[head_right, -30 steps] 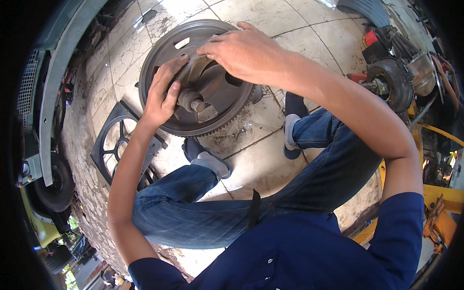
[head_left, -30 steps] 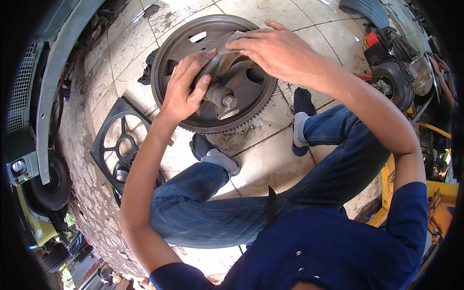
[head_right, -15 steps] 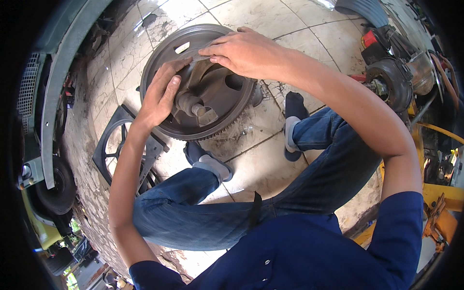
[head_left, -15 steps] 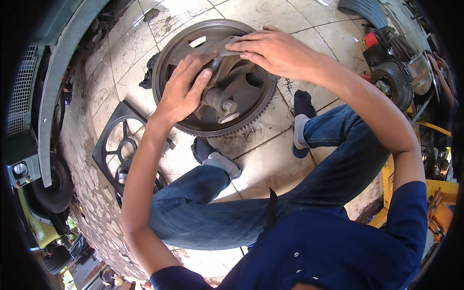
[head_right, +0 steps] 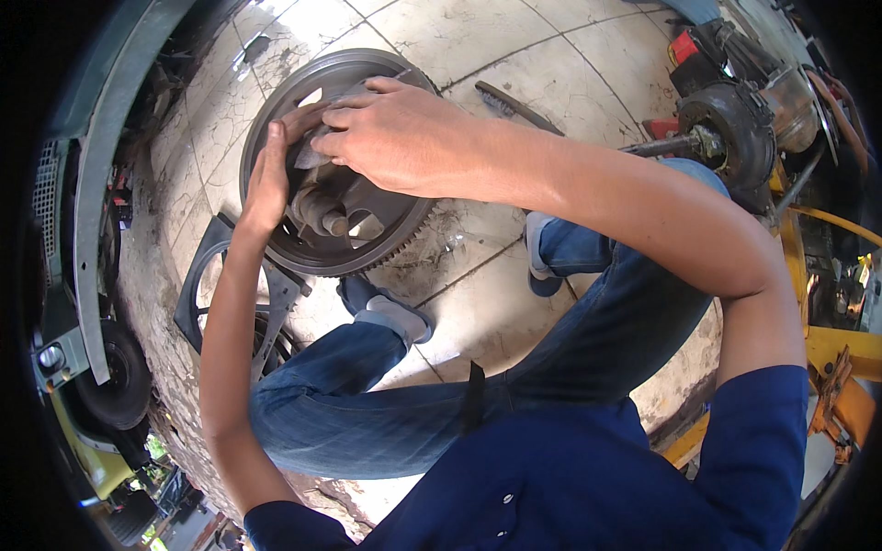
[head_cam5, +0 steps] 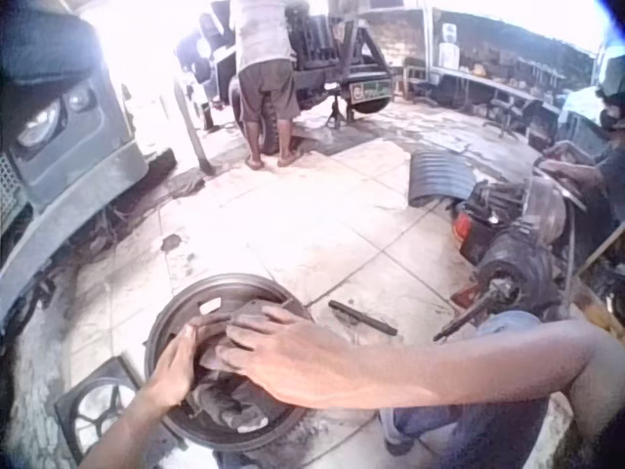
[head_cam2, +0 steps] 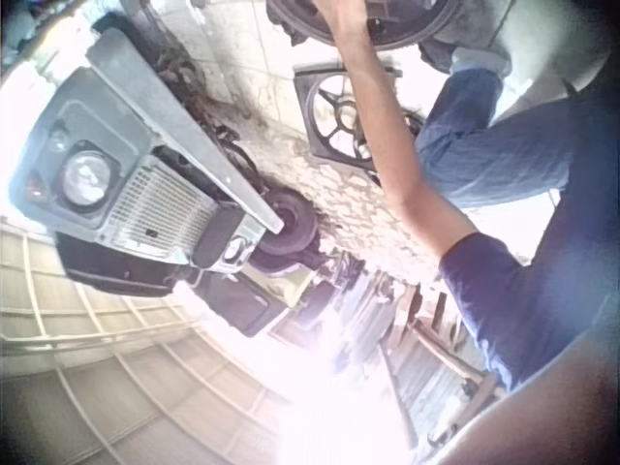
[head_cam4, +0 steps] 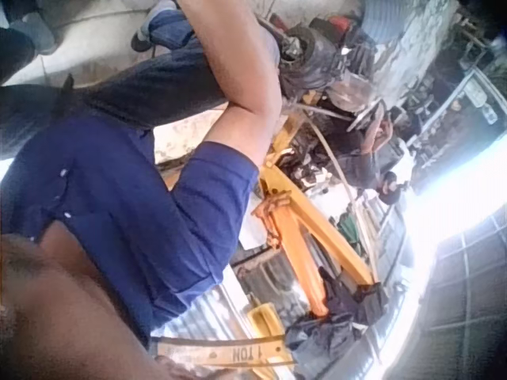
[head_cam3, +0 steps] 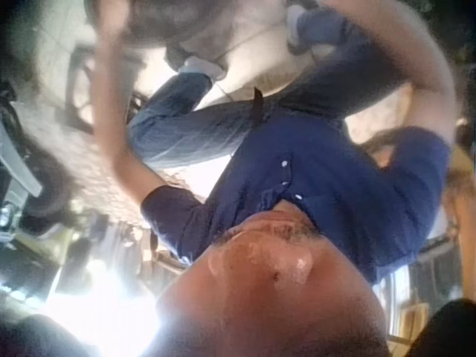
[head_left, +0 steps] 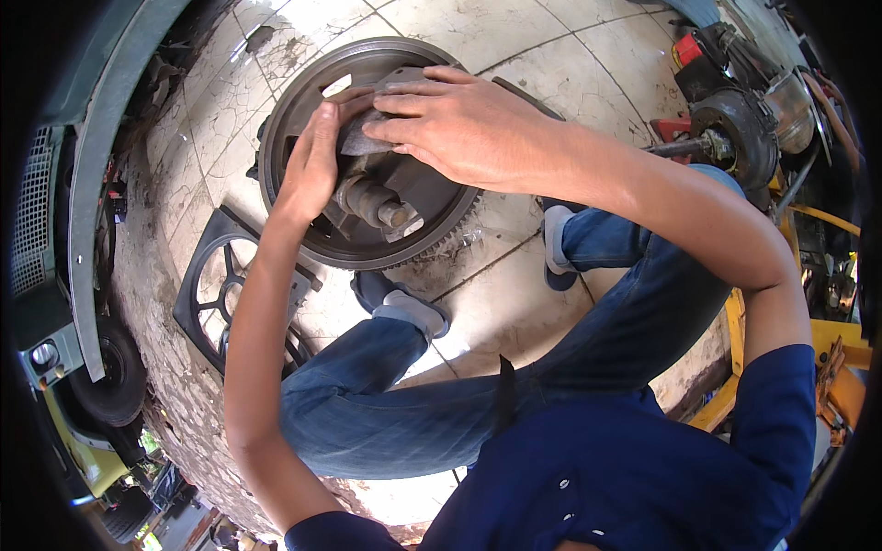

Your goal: The person sits on the floor and scrubs a metal automotive part with a sanding pad, rotating the part to clean different surfaces. The person continues scrubbing the same part throughout the clip.

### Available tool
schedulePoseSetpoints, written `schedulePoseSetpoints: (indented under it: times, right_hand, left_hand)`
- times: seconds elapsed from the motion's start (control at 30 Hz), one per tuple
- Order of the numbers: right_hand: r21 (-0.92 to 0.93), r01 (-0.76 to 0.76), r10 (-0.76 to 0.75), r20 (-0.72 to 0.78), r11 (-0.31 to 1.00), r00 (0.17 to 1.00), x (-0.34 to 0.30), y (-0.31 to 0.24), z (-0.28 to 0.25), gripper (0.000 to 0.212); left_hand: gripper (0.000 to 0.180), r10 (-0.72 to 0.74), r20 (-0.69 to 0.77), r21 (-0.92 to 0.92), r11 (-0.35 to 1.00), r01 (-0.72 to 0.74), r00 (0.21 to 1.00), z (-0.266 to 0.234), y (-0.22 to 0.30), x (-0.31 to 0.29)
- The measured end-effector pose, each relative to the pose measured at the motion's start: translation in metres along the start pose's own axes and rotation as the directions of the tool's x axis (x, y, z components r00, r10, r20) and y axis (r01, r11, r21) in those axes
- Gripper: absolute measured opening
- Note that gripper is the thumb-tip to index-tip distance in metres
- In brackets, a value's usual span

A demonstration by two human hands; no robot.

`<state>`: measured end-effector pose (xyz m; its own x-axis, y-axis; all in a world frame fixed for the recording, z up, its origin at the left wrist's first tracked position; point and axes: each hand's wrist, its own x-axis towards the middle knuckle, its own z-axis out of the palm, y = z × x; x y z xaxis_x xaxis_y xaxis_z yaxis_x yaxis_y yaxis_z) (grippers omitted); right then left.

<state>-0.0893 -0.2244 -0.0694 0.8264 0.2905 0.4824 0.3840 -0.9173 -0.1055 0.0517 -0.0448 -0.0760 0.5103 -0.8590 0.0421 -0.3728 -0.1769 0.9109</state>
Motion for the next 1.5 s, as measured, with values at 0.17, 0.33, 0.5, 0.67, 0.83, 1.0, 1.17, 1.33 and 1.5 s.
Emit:
schedulePoseSetpoints:
  times: [0.17,0.33,0.5,0.67,0.83,1.0,1.17,1.33,1.5]
  right_hand:
    - [0.069,-0.131,0.124,0.106,0.989,0.987,-0.003,0.029,0.000,0.030]
    - [-0.043,-0.007,0.007,0.011,0.999,1.000,-0.004,0.010,-0.008,0.029]
    - [-0.040,-0.071,0.073,0.076,0.997,0.994,0.002,0.016,-0.012,0.030]
    - [-0.135,0.028,-0.021,0.053,0.990,0.998,0.002,0.019,-0.010,0.030]
    - [-0.164,0.014,-0.002,0.072,0.986,0.997,0.000,0.011,-0.009,0.032]
    - [-0.089,-0.059,0.071,0.132,0.994,0.989,0.004,0.020,-0.012,0.033]
    - [-0.064,-0.058,0.065,0.125,0.996,0.990,0.001,0.003,-0.008,0.032]
    - [0.011,-0.238,0.227,0.258,0.971,0.939,0.004,0.021,-0.014,0.033]
    - [0.021,-0.097,0.092,0.188,0.995,0.978,0.001,0.003,-0.018,0.035]
  left_hand:
    - [0.072,0.060,-0.022,0.199,0.979,-0.055,0.998,0.006,-0.001,0.002]
    - [0.068,0.042,-0.012,0.019,0.999,-0.042,0.999,0.004,-0.005,-0.003]
    - [0.066,0.000,-0.043,-0.013,1.000,0.000,0.999,0.007,-0.003,-0.004]
    - [0.073,0.044,-0.020,0.047,0.998,-0.043,0.999,0.004,-0.011,-0.006]
    - [0.074,0.085,-0.029,0.090,0.993,-0.082,0.996,0.001,-0.006,-0.005]
    - [0.061,0.083,-0.116,0.050,0.996,-0.078,0.990,0.002,-0.001,-0.005]
    - [0.062,0.073,-0.131,0.062,0.996,-0.065,0.989,0.004,-0.004,-0.003]
    - [0.064,0.074,-0.098,0.196,0.979,-0.054,0.992,-0.003,0.007,-0.003]
    - [0.069,0.035,-0.037,0.203,0.979,-0.027,0.999,0.001,0.007,-0.005]
